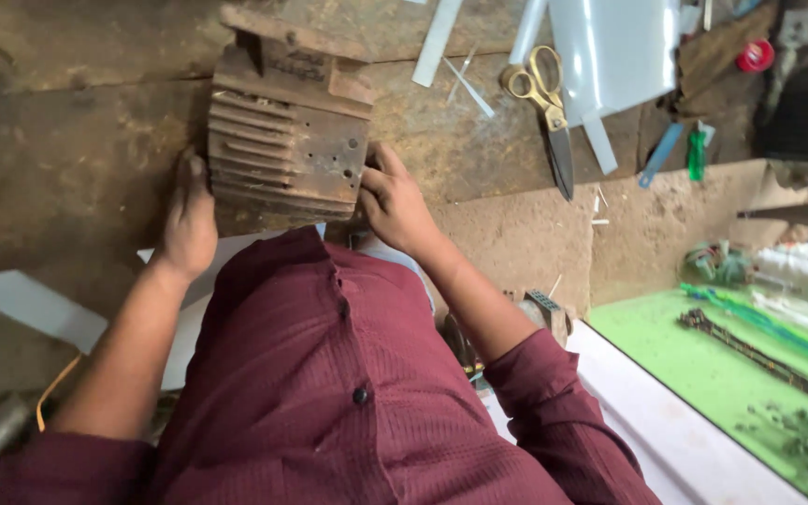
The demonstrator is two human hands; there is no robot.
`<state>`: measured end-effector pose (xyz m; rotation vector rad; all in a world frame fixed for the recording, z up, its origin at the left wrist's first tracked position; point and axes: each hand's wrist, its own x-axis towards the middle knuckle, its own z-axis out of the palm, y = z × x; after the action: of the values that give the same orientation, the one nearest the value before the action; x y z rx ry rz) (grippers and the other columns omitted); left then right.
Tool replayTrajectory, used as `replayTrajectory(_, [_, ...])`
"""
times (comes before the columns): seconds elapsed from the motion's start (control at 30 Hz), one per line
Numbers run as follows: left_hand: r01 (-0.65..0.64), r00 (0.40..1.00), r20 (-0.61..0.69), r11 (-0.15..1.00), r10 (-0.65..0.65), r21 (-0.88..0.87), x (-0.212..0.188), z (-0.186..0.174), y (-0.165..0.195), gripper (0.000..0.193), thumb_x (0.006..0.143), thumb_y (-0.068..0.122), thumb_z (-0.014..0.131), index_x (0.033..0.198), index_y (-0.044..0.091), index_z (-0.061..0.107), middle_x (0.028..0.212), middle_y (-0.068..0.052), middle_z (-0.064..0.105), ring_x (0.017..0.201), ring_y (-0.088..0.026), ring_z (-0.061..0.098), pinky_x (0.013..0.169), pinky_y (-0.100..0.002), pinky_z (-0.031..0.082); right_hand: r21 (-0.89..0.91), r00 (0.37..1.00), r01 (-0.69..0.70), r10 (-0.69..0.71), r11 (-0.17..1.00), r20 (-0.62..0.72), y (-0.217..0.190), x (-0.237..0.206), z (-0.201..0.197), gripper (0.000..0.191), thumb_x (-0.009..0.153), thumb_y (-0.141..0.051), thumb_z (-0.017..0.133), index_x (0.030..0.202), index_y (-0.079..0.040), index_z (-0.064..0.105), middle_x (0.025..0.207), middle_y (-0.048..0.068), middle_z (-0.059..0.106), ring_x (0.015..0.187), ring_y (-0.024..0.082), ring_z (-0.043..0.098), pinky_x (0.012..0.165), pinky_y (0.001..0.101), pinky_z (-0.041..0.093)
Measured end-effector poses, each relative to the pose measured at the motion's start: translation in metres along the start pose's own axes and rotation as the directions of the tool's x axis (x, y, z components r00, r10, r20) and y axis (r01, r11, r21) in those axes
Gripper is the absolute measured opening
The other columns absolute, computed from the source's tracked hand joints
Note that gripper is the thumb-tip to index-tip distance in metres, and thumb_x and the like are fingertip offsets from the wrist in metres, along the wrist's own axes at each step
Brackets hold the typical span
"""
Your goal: The person cuts small rectangular pieces of white insulating material using scissors and inserts them into the slots of a motor housing. The person repeatedly cuts, folds, and places the pieces into the housing's grooves.
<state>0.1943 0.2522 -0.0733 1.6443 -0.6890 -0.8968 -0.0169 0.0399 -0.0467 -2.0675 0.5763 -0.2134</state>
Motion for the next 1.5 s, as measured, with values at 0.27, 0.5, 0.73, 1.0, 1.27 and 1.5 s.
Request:
replayTrajectory(0.27, [-0.066,0.997,0.034,0.996,0.064,0.056,0.009,-0.003,-0.001,0.063,0.117,0.043,0.021,0.156,-0.006,0.029,0.161,-0.023,0.036,0.149,-0.031,0.034,0.124,-0.038,0.025,0.023,0.997,-0.028,0.029,0.999,-0.074,-0.017,-0.005,-0.015,0.032,0.095,-0.004,0.061,0.126,-0.006,0.065,0.132,0.017,0.061,0.122,0.037,0.061,0.102,0.0423,0.053])
replayTrajectory(0.5, [-0.12,0.992,-0.026,0.984,0.125,0.131,0.009,0.005,0.012,0.059,0.116,0.042,0.019,0.147,-0.003,0.042,0.15,-0.024,0.045,0.138,-0.035,0.043,0.119,-0.041,0.031,-0.561,0.87,-0.216,-0.104,0.799,-0.482,0.05,0.024,-0.11,0.031,0.096,-0.02,0.068,0.122,-0.003,0.069,0.136,0.022,0.057,0.125,0.043,0.051,0.109,0.0506,0.041])
replayTrajectory(0.73, [-0.119,0.975,-0.158,0.968,0.156,0.221,0.003,0.022,0.024,0.062,0.116,0.045,0.02,0.147,-0.003,0.045,0.15,-0.025,0.048,0.139,-0.038,0.043,0.116,-0.043,0.031,-0.798,0.965,-0.182,-0.05,0.575,-0.257,0.07,0.056,-0.144,0.025,0.102,-0.021,0.054,0.111,-0.005,0.071,0.161,0.017,0.048,0.152,0.036,0.036,0.122,0.0538,0.028])
replayTrajectory(1.0, [0.01,0.793,-0.608,0.996,0.045,0.087,-0.054,0.073,0.05,0.038,0.118,0.036,0.041,0.132,0.002,0.052,0.115,-0.016,0.06,0.1,-0.026,0.058,0.084,-0.038,0.05,-0.704,0.975,0.201,-0.206,0.681,0.079,0.042,-0.046,-0.124,0.07,0.079,-0.038,0.068,0.13,0.009,0.066,0.143,0.023,0.051,0.138,0.038,0.038,0.109,0.0556,0.028])
replayTrajectory(1.27, [-0.38,0.884,-0.042,0.768,0.466,0.516,-0.07,0.173,0.118,0.016,0.1,0.019,0.068,0.111,0.007,0.067,0.105,-0.013,0.07,0.104,-0.035,0.069,0.098,-0.045,0.054,-0.346,0.92,0.37,-0.392,0.862,0.007,0.048,-0.075,-0.13,0.026,0.09,-0.004,0.072,0.115,-0.005,0.071,0.116,0.009,0.069,0.103,0.03,0.065,0.088,0.0388,0.053])
replayTrajectory(1.5, [-0.305,0.91,-0.12,0.838,0.396,0.453,-0.029,0.231,0.165,0.027,0.095,0.014,0.071,0.117,0.0,0.064,0.111,-0.018,0.067,0.103,-0.037,0.067,0.089,-0.043,0.053,0.131,0.974,0.17,-0.146,0.977,-0.173,-0.006,-0.076,-0.155,0.021,0.093,-0.005,0.075,0.112,-0.003,0.066,0.096,0.01,0.073,0.084,0.021,0.077,0.074,0.0303,0.06])
